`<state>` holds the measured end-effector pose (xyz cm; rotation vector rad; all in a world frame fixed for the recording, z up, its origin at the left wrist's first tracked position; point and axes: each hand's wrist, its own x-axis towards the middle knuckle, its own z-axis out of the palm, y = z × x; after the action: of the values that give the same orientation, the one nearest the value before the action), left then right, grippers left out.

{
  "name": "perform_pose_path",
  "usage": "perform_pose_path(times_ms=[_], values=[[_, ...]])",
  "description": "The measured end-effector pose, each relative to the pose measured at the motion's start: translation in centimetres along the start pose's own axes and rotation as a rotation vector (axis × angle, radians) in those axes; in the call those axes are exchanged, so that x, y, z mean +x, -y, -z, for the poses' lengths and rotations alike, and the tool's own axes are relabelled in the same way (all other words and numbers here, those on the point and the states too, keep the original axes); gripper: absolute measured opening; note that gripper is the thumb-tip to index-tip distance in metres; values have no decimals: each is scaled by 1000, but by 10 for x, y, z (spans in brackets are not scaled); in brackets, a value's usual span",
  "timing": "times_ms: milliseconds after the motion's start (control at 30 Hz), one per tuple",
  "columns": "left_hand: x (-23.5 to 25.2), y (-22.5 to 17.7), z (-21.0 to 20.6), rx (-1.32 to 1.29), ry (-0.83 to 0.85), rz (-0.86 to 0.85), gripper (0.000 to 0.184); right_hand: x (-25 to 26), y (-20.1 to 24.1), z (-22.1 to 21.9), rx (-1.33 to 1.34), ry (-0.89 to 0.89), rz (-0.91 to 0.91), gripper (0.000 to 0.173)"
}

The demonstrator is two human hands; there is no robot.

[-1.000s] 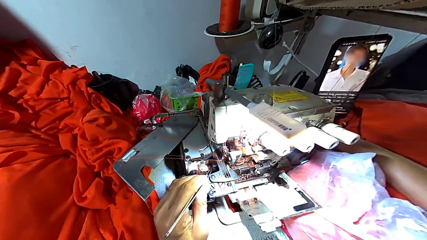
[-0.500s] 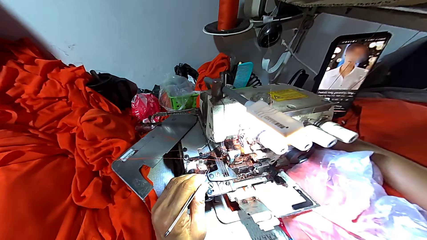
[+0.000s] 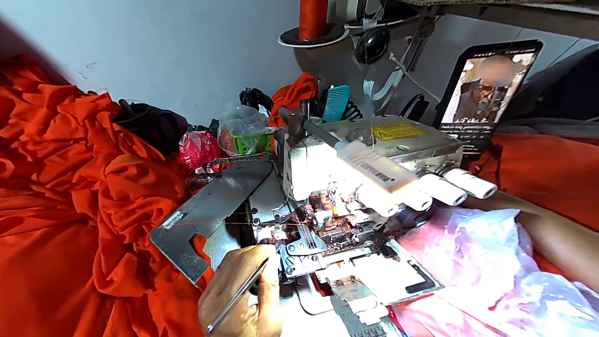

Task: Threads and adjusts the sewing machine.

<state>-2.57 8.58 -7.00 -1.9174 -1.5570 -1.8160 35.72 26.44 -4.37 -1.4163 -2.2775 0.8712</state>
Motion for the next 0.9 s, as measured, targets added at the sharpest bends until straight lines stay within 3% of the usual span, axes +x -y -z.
perform_pose_path(times_ms=[167, 333, 500, 667, 900], values=[[0, -4, -5, -132, -80, 90, 14, 2, -1, 0, 3, 1, -12, 17], [-1, -3, -15, -105, -108, 106, 15, 1, 0, -3, 33, -24, -18, 18], [-3, -3, -19, -43, -110, 81, 14, 6, -1, -5, 129, -43, -133, 17], [-3, -5, -22, 21, -131, 51, 14, -1, 16, -10, 194, -108, -108, 16], [-2, -8, -7, 244, -74, -25, 17, 5, 0, -2, 82, -14, -31, 17]])
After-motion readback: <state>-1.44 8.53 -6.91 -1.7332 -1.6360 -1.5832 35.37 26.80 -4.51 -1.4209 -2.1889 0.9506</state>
